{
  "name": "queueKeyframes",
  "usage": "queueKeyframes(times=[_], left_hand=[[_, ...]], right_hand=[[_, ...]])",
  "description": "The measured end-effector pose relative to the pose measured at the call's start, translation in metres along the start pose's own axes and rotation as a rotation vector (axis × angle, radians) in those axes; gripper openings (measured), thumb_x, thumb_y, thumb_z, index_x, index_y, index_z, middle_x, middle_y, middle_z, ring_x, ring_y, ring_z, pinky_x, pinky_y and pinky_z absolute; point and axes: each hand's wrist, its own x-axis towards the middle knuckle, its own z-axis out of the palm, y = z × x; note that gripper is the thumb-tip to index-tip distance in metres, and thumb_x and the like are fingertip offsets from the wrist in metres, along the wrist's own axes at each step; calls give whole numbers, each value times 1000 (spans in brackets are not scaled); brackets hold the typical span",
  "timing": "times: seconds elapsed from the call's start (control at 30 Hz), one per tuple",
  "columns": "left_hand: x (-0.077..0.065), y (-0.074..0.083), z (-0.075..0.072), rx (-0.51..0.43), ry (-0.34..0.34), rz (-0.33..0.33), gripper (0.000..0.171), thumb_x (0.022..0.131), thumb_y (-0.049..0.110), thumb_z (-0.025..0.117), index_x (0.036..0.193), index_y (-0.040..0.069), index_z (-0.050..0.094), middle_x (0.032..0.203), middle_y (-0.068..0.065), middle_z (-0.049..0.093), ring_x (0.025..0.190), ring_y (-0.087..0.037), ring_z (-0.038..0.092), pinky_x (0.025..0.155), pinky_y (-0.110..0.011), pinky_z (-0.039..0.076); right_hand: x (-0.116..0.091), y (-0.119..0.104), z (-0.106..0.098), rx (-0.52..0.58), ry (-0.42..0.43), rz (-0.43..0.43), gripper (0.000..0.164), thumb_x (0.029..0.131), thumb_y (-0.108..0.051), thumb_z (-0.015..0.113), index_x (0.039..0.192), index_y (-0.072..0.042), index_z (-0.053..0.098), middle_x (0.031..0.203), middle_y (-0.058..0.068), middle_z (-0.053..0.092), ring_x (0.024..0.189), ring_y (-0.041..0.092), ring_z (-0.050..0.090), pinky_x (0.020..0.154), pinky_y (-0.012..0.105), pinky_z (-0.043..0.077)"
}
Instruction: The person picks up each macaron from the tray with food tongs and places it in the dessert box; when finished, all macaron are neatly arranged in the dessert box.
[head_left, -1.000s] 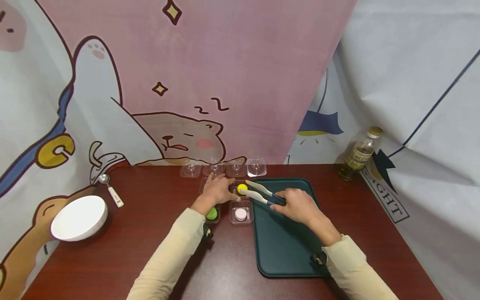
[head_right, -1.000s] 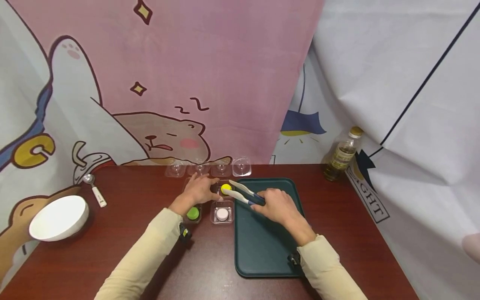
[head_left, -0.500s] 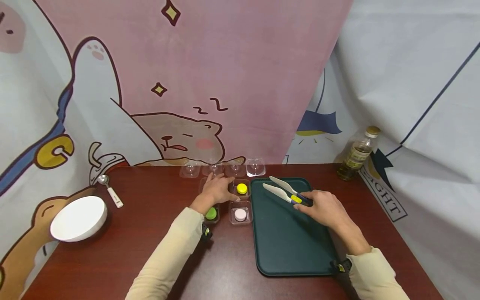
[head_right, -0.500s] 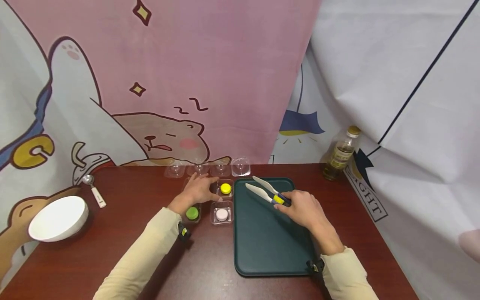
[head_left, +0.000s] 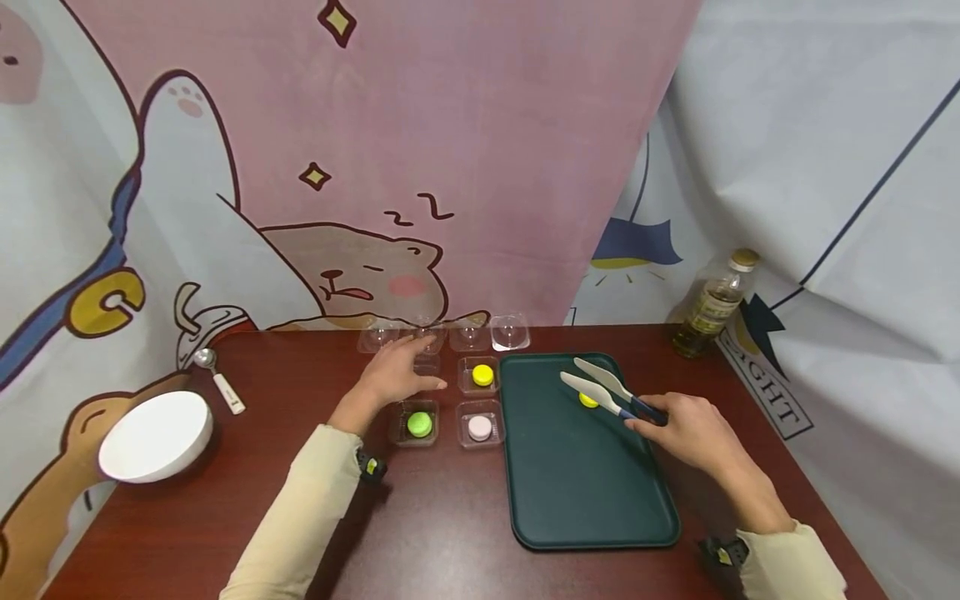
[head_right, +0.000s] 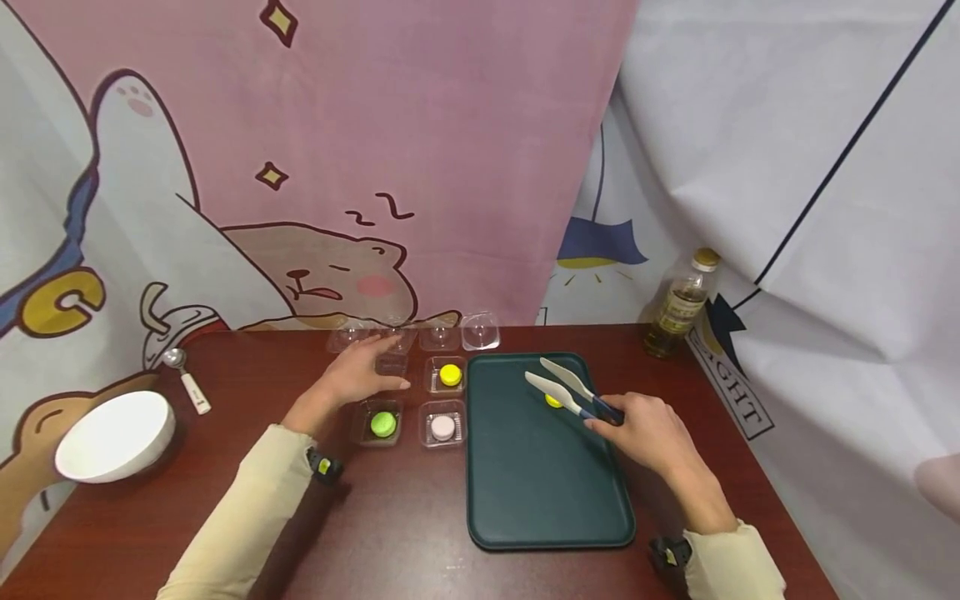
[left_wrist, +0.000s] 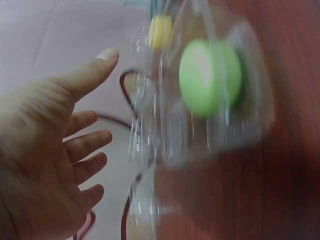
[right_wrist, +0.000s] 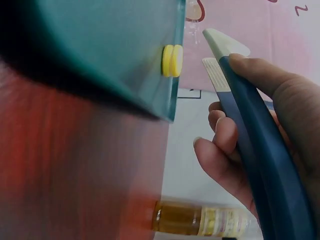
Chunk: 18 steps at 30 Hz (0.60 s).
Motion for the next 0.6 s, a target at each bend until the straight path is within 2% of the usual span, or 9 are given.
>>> queueKeyframes(times=[0.13,0.3,0.4,0.6], left_hand=[[-9,-24,-6,-61,14,-51,93,83,50,80,157,13,39,161,-19,39,151,-41,33,118,-60,33],[-19,-48,-8,-172,12,-101,94,84,48,81,159,14,35,159,-19,42,148,-41,37,117,-60,36],[-22,-60,-5,-215,20,-116,92,85,48,80,158,14,37,157,-20,44,145,-42,41,114,-61,38],[-24,-74,7,-253,30,-102,90,86,50,78,157,11,39,154,-21,48,141,-42,47,113,-60,40]], right_hand=[[-6,7,0,9,-13,8,51,87,-45,77,121,-8,74,69,-6,57,59,11,44,50,26,32],[-10,10,-1,5,-25,34,51,88,-44,76,123,-7,73,70,-6,60,61,11,46,51,27,34],[-14,11,-1,1,-20,37,52,88,-46,77,122,-7,74,74,-5,63,63,11,48,53,28,36],[-22,15,4,-6,-11,44,53,85,-48,78,120,-9,75,87,-1,71,69,10,53,57,30,42]])
